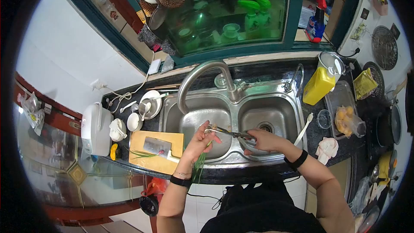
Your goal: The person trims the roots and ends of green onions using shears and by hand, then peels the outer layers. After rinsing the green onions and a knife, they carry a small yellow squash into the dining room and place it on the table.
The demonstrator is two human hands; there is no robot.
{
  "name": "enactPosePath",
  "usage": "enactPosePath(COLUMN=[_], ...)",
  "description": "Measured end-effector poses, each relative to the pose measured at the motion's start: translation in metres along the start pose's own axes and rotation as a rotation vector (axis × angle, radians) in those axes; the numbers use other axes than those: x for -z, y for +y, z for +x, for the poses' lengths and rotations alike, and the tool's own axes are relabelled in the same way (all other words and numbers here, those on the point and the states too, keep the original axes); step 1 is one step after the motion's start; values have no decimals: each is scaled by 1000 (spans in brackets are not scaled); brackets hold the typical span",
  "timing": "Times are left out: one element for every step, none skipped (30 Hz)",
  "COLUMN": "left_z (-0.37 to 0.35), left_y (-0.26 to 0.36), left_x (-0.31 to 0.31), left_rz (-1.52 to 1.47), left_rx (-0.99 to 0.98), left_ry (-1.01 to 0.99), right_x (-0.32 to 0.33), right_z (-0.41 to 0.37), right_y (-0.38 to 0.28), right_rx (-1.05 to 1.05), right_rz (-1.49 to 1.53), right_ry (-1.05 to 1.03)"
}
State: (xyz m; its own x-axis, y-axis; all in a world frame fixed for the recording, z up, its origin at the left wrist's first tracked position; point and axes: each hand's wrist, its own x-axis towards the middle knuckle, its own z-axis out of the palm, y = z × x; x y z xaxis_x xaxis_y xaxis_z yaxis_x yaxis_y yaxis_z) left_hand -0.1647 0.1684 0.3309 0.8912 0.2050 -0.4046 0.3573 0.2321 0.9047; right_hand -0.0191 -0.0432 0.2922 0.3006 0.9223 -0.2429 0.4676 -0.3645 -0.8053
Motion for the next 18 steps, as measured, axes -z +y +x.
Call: enactPosePath(left_z=[-1, -1, -1, -1, -1, -2, -2, -2, -3, -4, -4, -4, -4, -3, -4, -3, -3, -4], left_y=[0, -1, -3, -4, -4, -4, -4, -3, -1, 0, 0, 0, 0, -1, -1, -2, -1, -1], left_x=[0, 2, 5, 7, 8, 10, 10, 10, 10, 10, 10, 10, 10, 10, 9, 9, 9, 9], left_rz=[37, 37, 28, 20, 22, 27, 32, 33, 34, 35, 36, 49, 62, 63, 91, 120, 121, 125], left_rx=[26, 28, 40, 53, 56, 74, 92, 95, 99, 101, 102, 107, 112, 114, 104, 92, 92, 94], left_ry=[39, 43, 3, -38, -37, -38, -40, -38, -29, -21, -21, -14, -9, -11, 7, 24, 22, 16], right_x=[0, 1, 2, 2, 3, 3, 2, 0, 0, 1, 3, 6, 8, 11, 12, 11, 10, 8], right_z=[2, 4, 5, 6, 6, 6, 7, 8, 9, 8, 6, 4, 4, 4, 4, 4, 6, 7], right_y=[-1, -4, -7, -9, -11, -12, -11, -8, -9, -12, -16, -21, -25, -28, -30, -28, -25, -22], right_rx=[3, 16, 29, 29, 30, 32, 32, 66, 100, 100, 86, 70, 68, 37, 5, 5, 39, 74], right_rz=[1, 2, 5, 9, 8, 6, 10, -16, -42, -40, -52, -64, -61, -80, -100, -100, -128, -155], right_ry=[-2, -3, -4, -5, 6, 17, 16, 53, 89, 89, 90, 91, 92, 62, 32, 34, 47, 59])
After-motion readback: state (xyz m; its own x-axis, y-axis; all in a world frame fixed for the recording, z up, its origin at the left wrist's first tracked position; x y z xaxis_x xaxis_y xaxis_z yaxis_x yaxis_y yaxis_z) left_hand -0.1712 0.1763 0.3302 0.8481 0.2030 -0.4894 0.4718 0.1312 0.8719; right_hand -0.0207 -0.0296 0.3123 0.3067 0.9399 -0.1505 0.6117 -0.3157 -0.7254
